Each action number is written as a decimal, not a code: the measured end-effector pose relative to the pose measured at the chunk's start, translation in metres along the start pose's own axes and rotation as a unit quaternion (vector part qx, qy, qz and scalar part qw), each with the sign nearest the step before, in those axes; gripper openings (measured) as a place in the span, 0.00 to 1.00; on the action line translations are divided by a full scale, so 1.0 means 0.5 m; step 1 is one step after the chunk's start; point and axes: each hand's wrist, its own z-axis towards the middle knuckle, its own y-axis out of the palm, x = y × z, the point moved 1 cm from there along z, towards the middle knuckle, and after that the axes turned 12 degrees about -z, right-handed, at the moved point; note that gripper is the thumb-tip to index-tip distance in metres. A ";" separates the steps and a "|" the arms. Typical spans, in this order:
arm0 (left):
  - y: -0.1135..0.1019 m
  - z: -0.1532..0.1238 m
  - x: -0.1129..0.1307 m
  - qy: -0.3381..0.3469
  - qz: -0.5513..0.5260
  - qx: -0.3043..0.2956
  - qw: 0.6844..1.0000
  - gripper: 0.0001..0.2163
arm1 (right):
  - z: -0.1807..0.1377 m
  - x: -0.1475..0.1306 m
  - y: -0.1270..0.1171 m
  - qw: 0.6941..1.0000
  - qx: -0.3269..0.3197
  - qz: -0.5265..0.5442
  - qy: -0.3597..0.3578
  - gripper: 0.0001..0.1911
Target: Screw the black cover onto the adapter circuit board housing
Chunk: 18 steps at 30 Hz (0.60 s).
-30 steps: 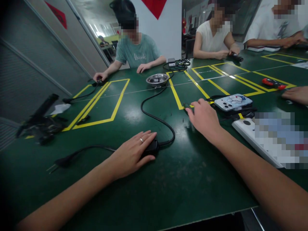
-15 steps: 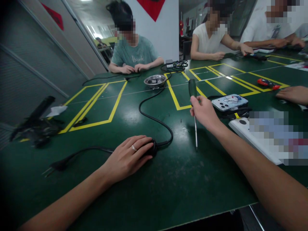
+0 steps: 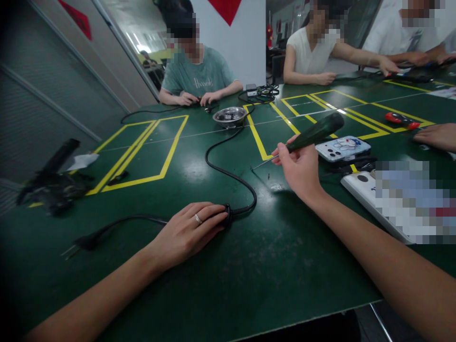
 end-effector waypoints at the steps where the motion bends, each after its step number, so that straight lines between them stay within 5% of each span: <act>1: 0.000 0.001 0.000 0.000 0.000 0.001 1.000 0.15 | -0.003 0.001 0.002 1.000 -0.007 -0.004 -0.005 0.10; 9: -0.002 0.001 0.001 0.002 -0.005 0.003 1.000 0.15 | -0.012 -0.005 0.007 1.000 0.005 0.023 0.004 0.10; 13: 0.001 0.000 0.000 -0.006 -0.011 0.001 1.000 0.15 | -0.009 -0.020 0.002 0.995 0.030 0.076 0.057 0.08; 18: 0.003 0.001 0.000 -0.031 -0.014 0.004 0.999 0.15 | -0.020 -0.042 0.006 0.983 -0.013 0.134 0.124 0.05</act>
